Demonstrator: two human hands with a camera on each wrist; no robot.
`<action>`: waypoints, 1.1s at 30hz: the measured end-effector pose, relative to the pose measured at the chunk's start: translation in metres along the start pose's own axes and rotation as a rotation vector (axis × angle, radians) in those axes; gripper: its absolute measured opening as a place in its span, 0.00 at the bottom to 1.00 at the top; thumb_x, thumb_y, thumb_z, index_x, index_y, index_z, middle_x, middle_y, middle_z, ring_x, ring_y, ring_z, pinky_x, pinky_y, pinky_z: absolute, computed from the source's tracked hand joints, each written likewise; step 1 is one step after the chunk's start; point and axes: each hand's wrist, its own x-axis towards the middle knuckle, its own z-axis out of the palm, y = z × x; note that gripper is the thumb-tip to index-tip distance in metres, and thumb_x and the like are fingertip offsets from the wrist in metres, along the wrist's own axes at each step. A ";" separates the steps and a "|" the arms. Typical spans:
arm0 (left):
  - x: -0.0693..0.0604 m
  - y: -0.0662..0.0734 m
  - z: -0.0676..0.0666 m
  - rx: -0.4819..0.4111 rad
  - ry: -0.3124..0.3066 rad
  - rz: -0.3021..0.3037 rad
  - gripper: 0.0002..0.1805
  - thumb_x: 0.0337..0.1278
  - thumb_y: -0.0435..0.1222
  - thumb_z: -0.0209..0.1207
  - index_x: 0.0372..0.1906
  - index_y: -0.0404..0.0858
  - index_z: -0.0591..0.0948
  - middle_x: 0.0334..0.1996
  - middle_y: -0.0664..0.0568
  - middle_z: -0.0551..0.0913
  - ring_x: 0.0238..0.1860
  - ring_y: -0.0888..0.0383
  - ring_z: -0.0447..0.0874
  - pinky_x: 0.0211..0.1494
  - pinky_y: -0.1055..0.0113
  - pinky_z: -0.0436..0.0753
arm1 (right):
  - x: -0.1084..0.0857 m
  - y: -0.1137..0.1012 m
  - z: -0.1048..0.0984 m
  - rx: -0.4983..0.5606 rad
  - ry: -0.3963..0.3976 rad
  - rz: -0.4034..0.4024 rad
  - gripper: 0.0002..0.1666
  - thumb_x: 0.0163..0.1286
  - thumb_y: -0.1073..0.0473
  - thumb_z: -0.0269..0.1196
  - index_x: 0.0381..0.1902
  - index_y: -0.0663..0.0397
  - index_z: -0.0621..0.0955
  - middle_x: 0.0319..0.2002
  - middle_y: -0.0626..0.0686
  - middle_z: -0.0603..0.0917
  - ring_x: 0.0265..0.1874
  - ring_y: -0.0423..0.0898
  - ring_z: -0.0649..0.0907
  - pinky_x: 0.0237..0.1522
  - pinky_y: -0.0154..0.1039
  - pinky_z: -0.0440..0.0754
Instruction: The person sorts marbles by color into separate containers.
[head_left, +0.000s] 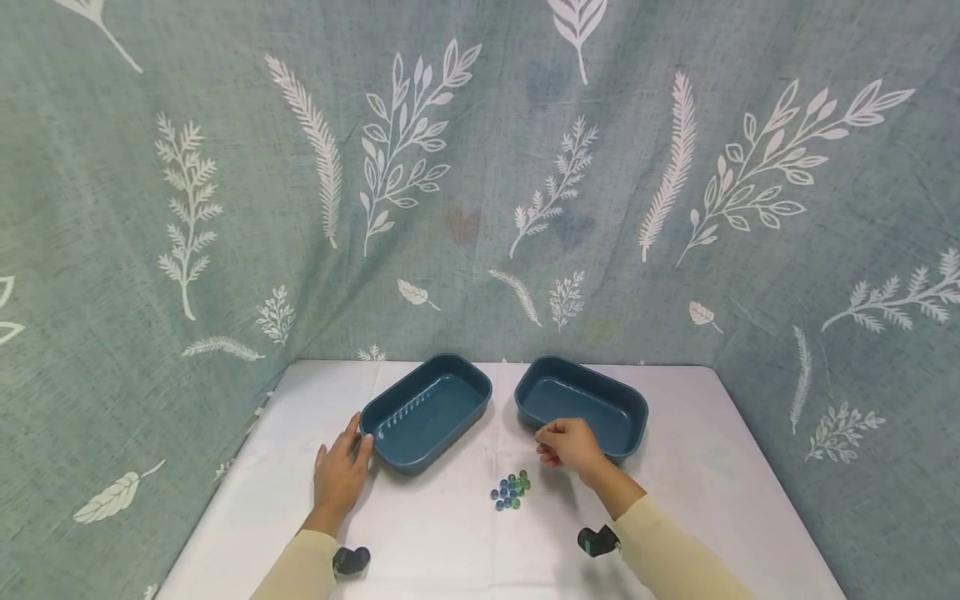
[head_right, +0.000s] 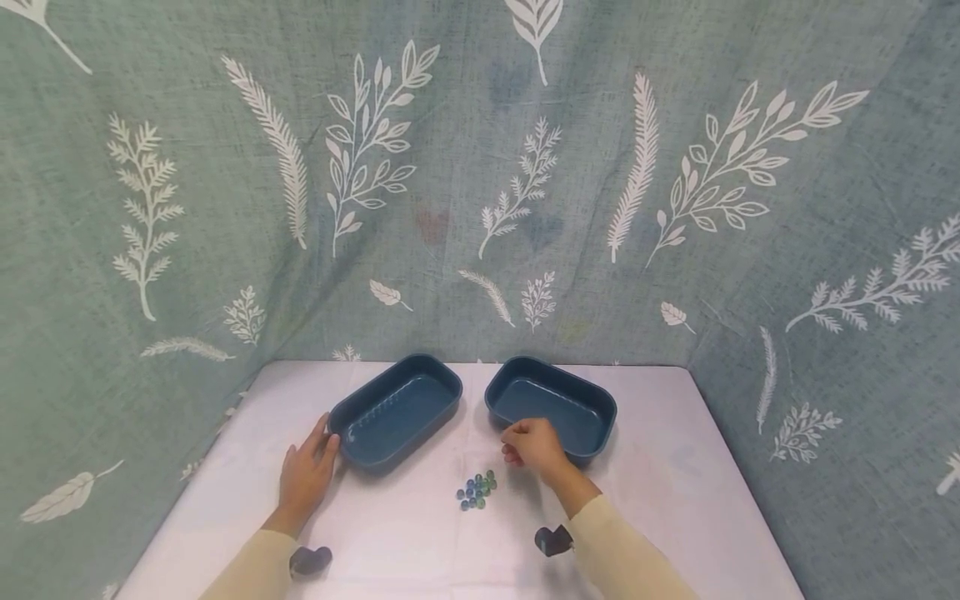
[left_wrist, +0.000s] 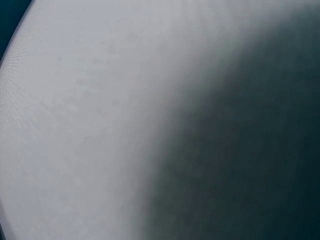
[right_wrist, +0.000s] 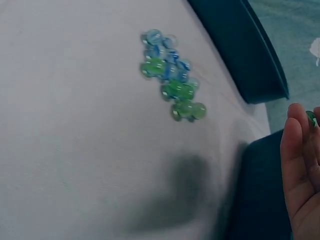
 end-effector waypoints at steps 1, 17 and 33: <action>0.000 0.000 0.000 -0.002 0.000 -0.002 0.32 0.74 0.55 0.41 0.76 0.49 0.58 0.61 0.37 0.75 0.66 0.39 0.66 0.73 0.39 0.43 | 0.002 -0.003 -0.002 0.001 0.005 -0.002 0.12 0.70 0.62 0.61 0.39 0.69 0.83 0.27 0.56 0.84 0.23 0.47 0.83 0.28 0.40 0.86; 0.001 -0.005 0.002 0.010 0.024 0.023 0.31 0.74 0.56 0.40 0.76 0.49 0.59 0.59 0.37 0.77 0.64 0.38 0.69 0.71 0.37 0.45 | 0.046 -0.017 -0.039 0.051 0.062 0.022 0.15 0.71 0.62 0.60 0.46 0.73 0.81 0.30 0.60 0.84 0.25 0.48 0.84 0.29 0.40 0.86; 0.000 -0.007 0.003 0.016 0.037 0.009 0.31 0.74 0.57 0.41 0.76 0.51 0.60 0.60 0.39 0.77 0.64 0.38 0.69 0.72 0.37 0.46 | 0.074 0.003 -0.050 -0.018 0.106 0.120 0.09 0.67 0.67 0.60 0.39 0.73 0.81 0.23 0.56 0.83 0.19 0.44 0.83 0.23 0.36 0.84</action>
